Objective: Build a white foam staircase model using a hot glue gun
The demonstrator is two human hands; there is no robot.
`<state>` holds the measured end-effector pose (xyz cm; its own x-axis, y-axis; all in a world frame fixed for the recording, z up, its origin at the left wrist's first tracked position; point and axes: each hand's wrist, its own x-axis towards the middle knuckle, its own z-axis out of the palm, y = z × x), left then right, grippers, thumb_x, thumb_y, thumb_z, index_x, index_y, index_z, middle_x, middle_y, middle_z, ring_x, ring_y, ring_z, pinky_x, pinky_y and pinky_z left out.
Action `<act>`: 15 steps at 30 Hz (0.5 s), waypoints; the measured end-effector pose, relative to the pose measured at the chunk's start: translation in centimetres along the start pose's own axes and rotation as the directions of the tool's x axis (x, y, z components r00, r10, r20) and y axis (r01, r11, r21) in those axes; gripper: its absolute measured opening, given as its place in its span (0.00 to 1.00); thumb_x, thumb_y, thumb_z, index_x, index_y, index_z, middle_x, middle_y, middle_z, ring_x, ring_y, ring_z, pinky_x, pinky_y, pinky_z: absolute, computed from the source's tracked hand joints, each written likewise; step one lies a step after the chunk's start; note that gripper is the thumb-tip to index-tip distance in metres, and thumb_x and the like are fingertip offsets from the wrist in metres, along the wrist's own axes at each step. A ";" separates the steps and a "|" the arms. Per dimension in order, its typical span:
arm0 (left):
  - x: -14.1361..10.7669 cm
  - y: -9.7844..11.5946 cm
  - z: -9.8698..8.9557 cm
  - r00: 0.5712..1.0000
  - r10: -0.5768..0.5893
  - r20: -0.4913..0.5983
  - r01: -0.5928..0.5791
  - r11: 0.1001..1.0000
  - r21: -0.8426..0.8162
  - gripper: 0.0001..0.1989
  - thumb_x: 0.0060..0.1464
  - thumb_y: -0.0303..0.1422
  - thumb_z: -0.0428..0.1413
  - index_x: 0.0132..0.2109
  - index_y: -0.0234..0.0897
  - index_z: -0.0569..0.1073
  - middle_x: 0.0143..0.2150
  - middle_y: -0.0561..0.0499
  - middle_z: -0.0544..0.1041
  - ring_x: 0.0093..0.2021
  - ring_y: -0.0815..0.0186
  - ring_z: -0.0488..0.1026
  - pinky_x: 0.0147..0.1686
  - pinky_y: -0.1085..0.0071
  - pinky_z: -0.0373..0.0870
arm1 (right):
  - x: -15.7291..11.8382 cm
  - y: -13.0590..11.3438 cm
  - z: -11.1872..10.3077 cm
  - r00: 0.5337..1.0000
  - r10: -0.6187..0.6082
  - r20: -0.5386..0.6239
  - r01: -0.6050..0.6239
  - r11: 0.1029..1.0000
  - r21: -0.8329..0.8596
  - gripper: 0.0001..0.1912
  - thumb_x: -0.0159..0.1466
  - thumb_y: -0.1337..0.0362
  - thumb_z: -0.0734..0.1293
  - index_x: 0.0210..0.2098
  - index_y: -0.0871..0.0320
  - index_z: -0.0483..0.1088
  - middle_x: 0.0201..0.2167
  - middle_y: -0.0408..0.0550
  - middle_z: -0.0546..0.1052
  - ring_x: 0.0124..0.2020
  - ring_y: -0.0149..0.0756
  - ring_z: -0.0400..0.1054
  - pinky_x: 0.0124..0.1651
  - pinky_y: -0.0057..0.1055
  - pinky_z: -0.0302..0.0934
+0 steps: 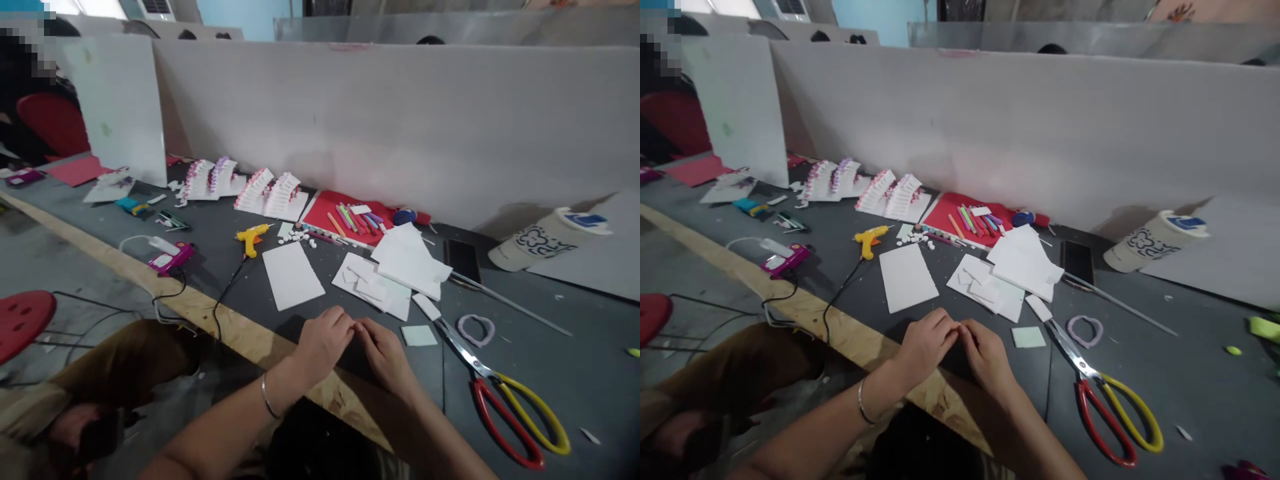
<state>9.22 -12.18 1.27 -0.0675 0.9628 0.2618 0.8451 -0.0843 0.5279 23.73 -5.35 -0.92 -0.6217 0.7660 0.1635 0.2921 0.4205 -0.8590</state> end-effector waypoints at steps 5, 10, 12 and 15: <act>0.2 -1.1 -1.0 0.995 -0.093 0.046 0.103 0.826 -0.554 0.10 0.57 0.33 0.61 0.46 0.37 0.78 0.40 0.49 0.73 0.38 0.68 0.73 0.31 0.76 0.69 | 0.4 -0.7 -0.2 0.988 0.132 0.085 -0.147 0.966 0.212 0.28 0.66 0.39 0.57 0.23 0.55 0.62 0.20 0.39 0.61 0.23 0.31 0.55 0.27 0.28 0.53; -0.3 -2.1 -1.0 0.995 -0.095 -0.005 0.066 0.722 -0.689 0.09 0.58 0.36 0.60 0.40 0.34 0.79 0.38 0.48 0.73 0.35 0.68 0.71 0.28 0.77 0.68 | 0.6 -0.8 0.2 0.956 0.220 0.196 -0.270 0.919 0.287 0.30 0.61 0.35 0.59 0.22 0.55 0.61 0.19 0.37 0.55 0.22 0.29 0.48 0.25 0.28 0.46; -0.5 -2.4 -1.0 0.995 -0.065 -0.077 0.003 0.786 -0.619 0.09 0.60 0.36 0.58 0.40 0.35 0.79 0.37 0.48 0.74 0.36 0.67 0.72 0.33 0.75 0.70 | 0.7 -0.7 0.3 0.938 0.254 0.235 -0.319 0.900 0.297 0.30 0.61 0.35 0.60 0.23 0.56 0.62 0.19 0.37 0.54 0.22 0.29 0.47 0.25 0.28 0.45; -0.7 -2.9 -1.1 0.993 0.010 -0.121 -0.062 0.900 -0.431 0.09 0.63 0.34 0.54 0.42 0.35 0.77 0.38 0.48 0.75 0.39 0.66 0.73 0.40 0.71 0.72 | 0.9 -0.7 0.4 0.918 0.296 0.263 -0.368 0.883 0.290 0.28 0.61 0.36 0.62 0.25 0.56 0.64 0.18 0.36 0.55 0.21 0.29 0.47 0.24 0.27 0.44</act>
<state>6.27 -12.89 0.47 -0.1226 0.9236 0.3632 0.5368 -0.2461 0.8070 22.68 -5.14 -0.39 -0.6752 0.7003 -0.2317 0.2757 -0.0517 -0.9598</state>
